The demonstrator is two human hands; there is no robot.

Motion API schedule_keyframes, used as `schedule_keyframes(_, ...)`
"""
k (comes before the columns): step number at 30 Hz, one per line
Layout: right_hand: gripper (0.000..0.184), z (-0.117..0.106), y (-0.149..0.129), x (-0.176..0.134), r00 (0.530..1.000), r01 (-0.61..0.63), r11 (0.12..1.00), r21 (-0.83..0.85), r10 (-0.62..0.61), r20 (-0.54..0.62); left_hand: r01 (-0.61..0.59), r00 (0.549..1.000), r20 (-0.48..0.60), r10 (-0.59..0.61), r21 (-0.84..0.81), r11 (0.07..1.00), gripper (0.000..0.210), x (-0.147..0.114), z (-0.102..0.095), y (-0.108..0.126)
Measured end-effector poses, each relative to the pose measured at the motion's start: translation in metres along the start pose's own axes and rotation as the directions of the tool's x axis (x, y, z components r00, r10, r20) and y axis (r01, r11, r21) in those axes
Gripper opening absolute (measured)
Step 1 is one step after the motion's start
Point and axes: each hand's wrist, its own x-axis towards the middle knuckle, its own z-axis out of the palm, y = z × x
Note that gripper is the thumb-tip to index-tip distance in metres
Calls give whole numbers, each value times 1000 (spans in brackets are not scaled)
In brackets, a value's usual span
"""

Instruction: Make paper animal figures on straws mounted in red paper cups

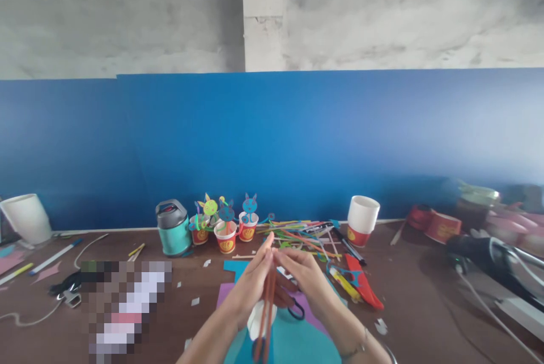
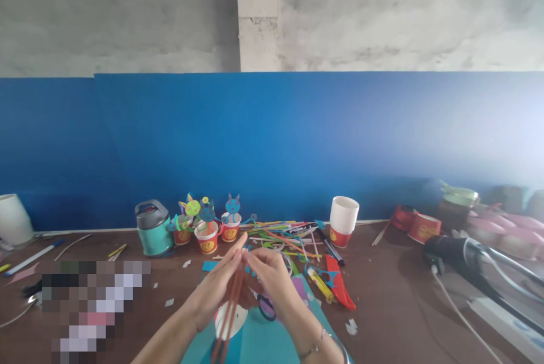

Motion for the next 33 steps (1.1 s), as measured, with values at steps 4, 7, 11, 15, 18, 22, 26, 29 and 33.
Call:
schedule_keyframes(4,43,-18,3,13,977,69,996,57,-56,-204,50,993,106,-58,76,996,74,-1,-3,3)
schedule_keyframes(7,42,-32,2,19,947,115,992,42,-97,-307,47,980,181,-85,202,978,65,1,-8,2)
schedule_keyframes(11,43,-45,-6,20,892,149,988,28,-122,-436,33,987,146,-72,254,967,58,5,-14,-1)
schedule_keyframes(15,44,-52,-11,20,854,156,987,35,-117,-508,-24,1000,-6,27,283,959,43,10,-20,1)
schedule_keyframes(18,45,-51,-9,20,834,168,985,28,-127,-537,-64,996,-45,81,293,954,43,12,-24,2)
schedule_keyframes(22,44,-51,-5,21,813,205,978,26,-155,-561,-61,997,-25,73,324,944,40,13,-26,1)
schedule_keyframes(26,40,-59,-4,24,759,221,973,71,-126,-639,-36,995,-70,76,457,889,32,11,-35,8)
schedule_keyframes(29,38,-62,-6,25,787,206,973,106,-100,-609,-26,974,-131,185,744,668,22,5,-57,18)
schedule_keyframes(33,38,-52,-8,21,883,165,984,67,-117,-454,308,903,-345,257,935,174,7,-1,-89,24)
